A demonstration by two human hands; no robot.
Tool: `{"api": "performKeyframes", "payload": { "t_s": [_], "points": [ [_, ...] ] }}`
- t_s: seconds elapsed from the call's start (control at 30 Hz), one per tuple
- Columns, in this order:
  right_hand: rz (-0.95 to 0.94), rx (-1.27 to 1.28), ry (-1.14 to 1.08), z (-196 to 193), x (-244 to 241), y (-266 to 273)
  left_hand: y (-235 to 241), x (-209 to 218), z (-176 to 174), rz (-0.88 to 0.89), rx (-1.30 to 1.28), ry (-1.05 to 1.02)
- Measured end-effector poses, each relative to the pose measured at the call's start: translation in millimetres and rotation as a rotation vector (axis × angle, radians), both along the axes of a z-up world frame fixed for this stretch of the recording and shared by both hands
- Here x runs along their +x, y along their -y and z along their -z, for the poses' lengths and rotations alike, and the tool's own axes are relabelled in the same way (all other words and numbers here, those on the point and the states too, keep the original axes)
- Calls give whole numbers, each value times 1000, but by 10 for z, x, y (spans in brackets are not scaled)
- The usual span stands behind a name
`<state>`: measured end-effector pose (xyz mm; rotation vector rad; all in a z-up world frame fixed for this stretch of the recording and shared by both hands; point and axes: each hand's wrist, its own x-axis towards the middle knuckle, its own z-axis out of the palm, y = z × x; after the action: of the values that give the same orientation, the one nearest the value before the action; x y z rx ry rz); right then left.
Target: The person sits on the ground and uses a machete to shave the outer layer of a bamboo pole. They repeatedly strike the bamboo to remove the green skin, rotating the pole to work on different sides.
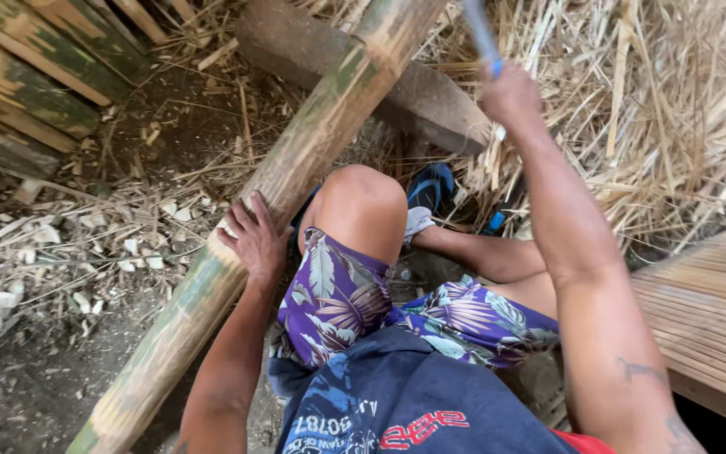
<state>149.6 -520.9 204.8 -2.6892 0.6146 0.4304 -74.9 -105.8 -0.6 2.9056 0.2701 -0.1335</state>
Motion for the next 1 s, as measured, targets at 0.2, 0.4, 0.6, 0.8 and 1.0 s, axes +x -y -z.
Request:
{"api": "performKeyframes", "payload": {
  "t_s": [0.2, 0.4, 0.6, 0.8, 1.0],
  "points": [
    [-354, -264, -96, 133, -193, -106, -41, 32, -169, 27, -47, -33],
    [-484, -48, 17, 711, -455, -1100, -922, 643, -242, 134, -286, -528],
    [-426, 214, -4, 1117, -471, -1814, -909, 922, -383, 45, -495, -773],
    [-269, 345, -39, 1204, -663, -1762, -915, 803, -224, 398, -273, -606],
    [-8, 625, -32, 1202, -753, -2061, -1418, 970, 827, -29, -938, -858]
  ]
}}
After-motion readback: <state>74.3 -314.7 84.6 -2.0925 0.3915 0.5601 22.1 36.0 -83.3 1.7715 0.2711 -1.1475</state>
